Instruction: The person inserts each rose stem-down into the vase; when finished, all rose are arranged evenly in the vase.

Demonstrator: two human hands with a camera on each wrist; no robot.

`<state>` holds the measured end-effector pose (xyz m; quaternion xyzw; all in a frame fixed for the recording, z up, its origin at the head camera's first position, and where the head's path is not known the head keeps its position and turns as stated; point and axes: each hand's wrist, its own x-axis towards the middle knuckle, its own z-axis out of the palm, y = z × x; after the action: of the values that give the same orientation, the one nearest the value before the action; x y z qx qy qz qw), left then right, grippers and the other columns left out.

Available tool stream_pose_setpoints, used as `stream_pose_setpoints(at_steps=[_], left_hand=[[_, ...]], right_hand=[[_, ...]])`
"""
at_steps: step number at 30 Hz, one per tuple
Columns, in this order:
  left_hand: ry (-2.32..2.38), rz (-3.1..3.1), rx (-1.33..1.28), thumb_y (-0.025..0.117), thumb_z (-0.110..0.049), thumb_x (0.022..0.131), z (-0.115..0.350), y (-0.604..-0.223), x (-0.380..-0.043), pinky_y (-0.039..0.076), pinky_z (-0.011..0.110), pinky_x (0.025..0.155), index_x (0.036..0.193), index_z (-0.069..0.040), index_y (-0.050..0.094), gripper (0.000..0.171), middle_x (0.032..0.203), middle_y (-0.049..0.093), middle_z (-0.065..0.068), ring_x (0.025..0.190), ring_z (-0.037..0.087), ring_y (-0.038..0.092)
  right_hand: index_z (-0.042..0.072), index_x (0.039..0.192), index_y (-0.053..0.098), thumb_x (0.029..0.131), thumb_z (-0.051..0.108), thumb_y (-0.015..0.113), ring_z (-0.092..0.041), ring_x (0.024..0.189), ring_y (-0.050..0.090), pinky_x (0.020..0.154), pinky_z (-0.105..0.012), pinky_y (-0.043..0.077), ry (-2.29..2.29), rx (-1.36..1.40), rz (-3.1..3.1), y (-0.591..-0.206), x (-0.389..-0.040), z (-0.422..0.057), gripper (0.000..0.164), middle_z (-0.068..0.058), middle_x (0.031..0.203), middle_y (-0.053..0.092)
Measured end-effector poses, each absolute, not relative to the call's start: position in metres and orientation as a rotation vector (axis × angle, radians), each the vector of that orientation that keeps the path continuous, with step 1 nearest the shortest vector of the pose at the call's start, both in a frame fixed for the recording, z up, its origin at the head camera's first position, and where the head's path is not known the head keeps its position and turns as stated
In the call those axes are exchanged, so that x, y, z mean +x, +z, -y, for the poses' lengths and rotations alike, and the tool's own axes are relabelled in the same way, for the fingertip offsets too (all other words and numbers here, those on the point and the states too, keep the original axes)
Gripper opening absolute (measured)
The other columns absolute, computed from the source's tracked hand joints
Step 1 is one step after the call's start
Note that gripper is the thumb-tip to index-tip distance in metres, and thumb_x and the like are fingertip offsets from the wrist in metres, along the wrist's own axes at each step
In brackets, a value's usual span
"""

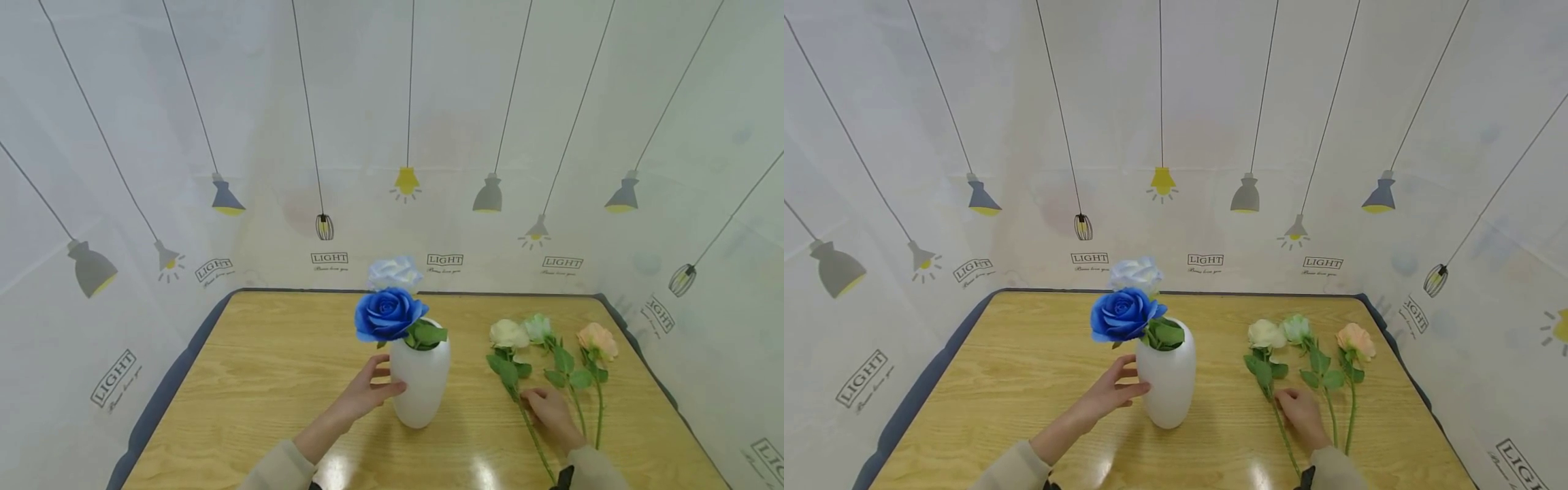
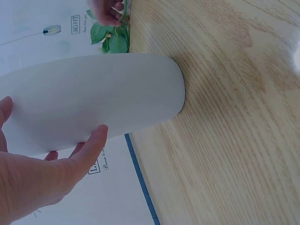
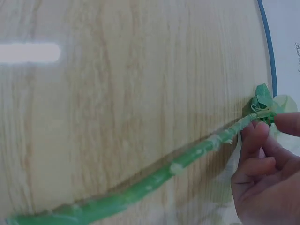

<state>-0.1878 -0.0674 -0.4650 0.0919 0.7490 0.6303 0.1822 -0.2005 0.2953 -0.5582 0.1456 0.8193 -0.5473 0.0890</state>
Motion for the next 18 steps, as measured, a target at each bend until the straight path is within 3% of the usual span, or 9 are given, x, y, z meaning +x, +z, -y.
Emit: stream_pose_setpoints(at_steps=[3,11,18], left_hand=[[1.782,-2.116,0.261,0.065,-0.035,0.08,0.067,-0.465,-0.188,0.04,0.05,0.078,0.133,-0.009,0.03,0.069,0.125,0.039,0.021,0.108,0.039,0.045],[1.781,-2.109,0.252,0.066,-0.037,0.079,0.067,-0.465,-0.188,0.04,0.05,0.079,0.133,-0.009,0.03,0.07,0.125,0.039,0.021,0.108,0.038,0.045],[1.771,-2.103,0.25,0.065,-0.037,0.079,0.067,-0.465,-0.189,0.04,0.049,0.079,0.133,-0.009,0.029,0.071,0.126,0.038,0.021,0.107,0.039,0.045]], right_hand=[[-0.011,0.101,0.056,0.089,0.015,0.045,-0.015,0.048,0.043,0.05,-0.03,0.04,-1.631,0.411,-2.437,-0.559,-0.2,-0.291,0.03,-0.006,0.06,0.051],[-0.012,0.109,0.052,0.08,0.009,0.061,-0.019,0.058,0.052,0.052,-0.032,0.044,-1.476,0.315,-2.558,-0.565,-0.201,-0.285,0.037,-0.009,0.083,0.058],[-0.017,0.111,0.045,0.083,0.005,0.057,-0.018,0.06,0.051,0.053,-0.03,0.043,-1.582,0.311,-2.507,-0.558,-0.199,-0.282,0.038,-0.011,0.083,0.056]])
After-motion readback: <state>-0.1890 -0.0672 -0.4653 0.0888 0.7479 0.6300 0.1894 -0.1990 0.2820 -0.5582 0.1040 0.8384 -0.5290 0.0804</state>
